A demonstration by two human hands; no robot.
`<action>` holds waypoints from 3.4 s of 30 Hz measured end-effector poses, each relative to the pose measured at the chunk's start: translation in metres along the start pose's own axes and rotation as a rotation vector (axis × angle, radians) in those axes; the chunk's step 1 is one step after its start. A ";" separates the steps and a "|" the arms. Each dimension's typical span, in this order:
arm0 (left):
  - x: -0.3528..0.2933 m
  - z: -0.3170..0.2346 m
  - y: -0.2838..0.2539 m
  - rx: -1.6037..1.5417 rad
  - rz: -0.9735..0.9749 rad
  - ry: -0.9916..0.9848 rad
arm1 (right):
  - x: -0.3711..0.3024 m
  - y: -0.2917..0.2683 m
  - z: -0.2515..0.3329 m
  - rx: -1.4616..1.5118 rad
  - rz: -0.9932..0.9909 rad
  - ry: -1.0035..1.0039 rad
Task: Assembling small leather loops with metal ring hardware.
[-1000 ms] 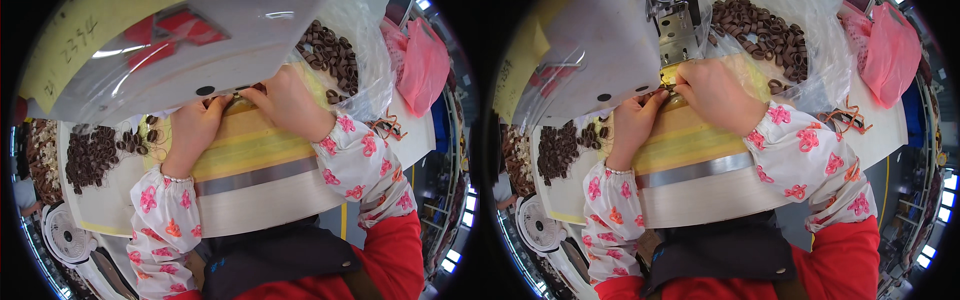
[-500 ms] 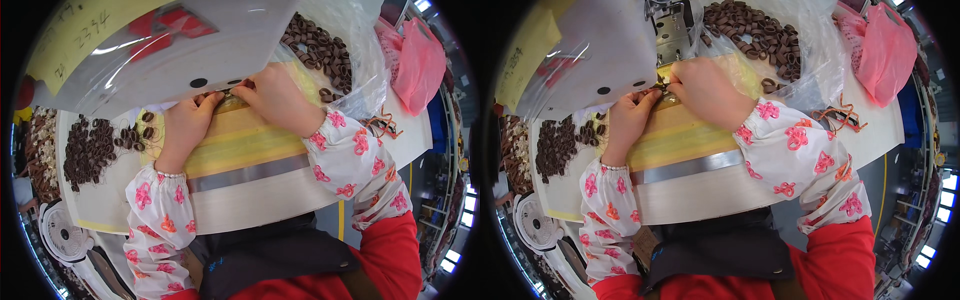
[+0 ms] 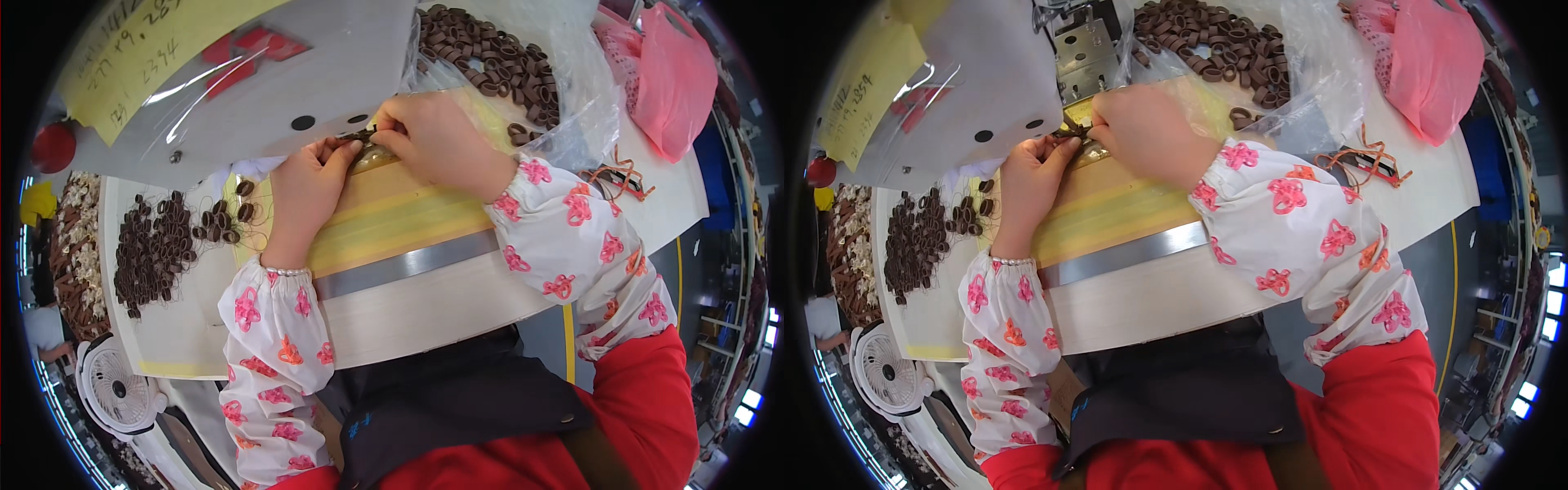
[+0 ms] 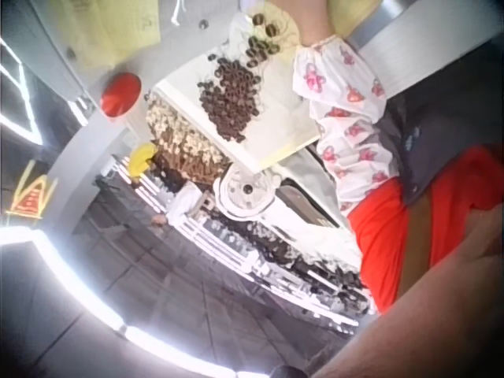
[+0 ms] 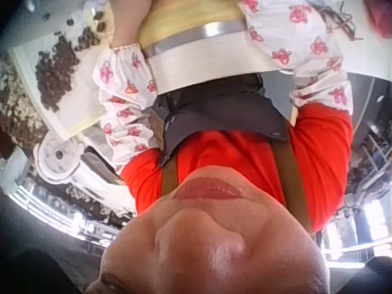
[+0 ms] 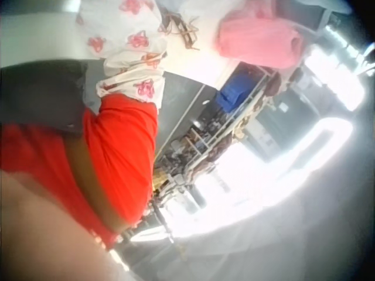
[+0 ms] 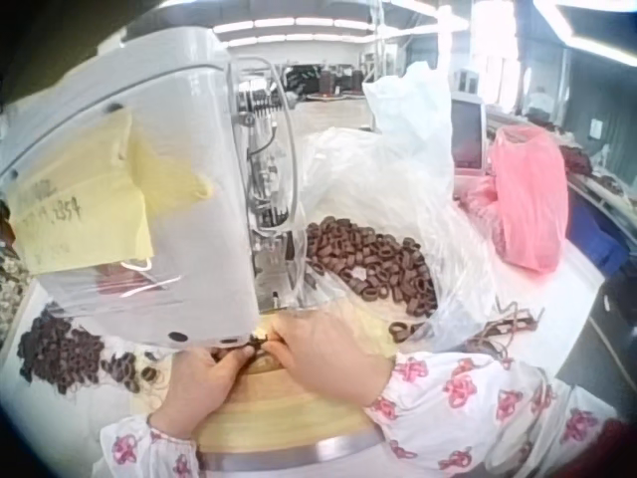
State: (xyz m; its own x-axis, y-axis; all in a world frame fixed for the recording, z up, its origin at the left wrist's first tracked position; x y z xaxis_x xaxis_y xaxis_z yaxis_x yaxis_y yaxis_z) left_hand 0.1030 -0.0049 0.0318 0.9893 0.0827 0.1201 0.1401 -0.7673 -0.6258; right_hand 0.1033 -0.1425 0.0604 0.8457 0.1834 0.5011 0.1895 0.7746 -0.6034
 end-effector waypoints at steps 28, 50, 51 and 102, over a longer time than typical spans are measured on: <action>-0.047 -0.043 -0.043 0.420 -0.252 0.636 | 0.006 -0.074 -0.017 0.000 0.202 0.125; -0.027 -0.031 0.003 -0.189 0.088 0.331 | -0.021 0.018 -0.016 0.588 0.449 0.647; -0.028 -0.031 0.004 -0.160 0.087 0.347 | -0.022 0.019 -0.015 0.579 0.458 0.639; -0.009 -0.011 0.000 -0.061 -0.068 0.184 | -0.012 0.000 0.001 0.164 -0.057 0.037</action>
State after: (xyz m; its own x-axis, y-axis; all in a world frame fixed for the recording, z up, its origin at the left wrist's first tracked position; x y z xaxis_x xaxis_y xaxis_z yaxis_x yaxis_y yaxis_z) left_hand 0.0935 -0.0129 0.0392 0.9528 0.0218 0.3027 0.1976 -0.8017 -0.5641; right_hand 0.0921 -0.1440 0.0550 0.8541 0.1166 0.5069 0.1564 0.8719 -0.4641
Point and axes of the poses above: each hand's wrist, its own x-axis towards the middle knuckle, its own y-axis out of the palm, z = x × y, the point moved 9 cm from there along x, towards the middle knuckle, and after that the axes turned 11 degrees about -z, right-handed, at the moved point
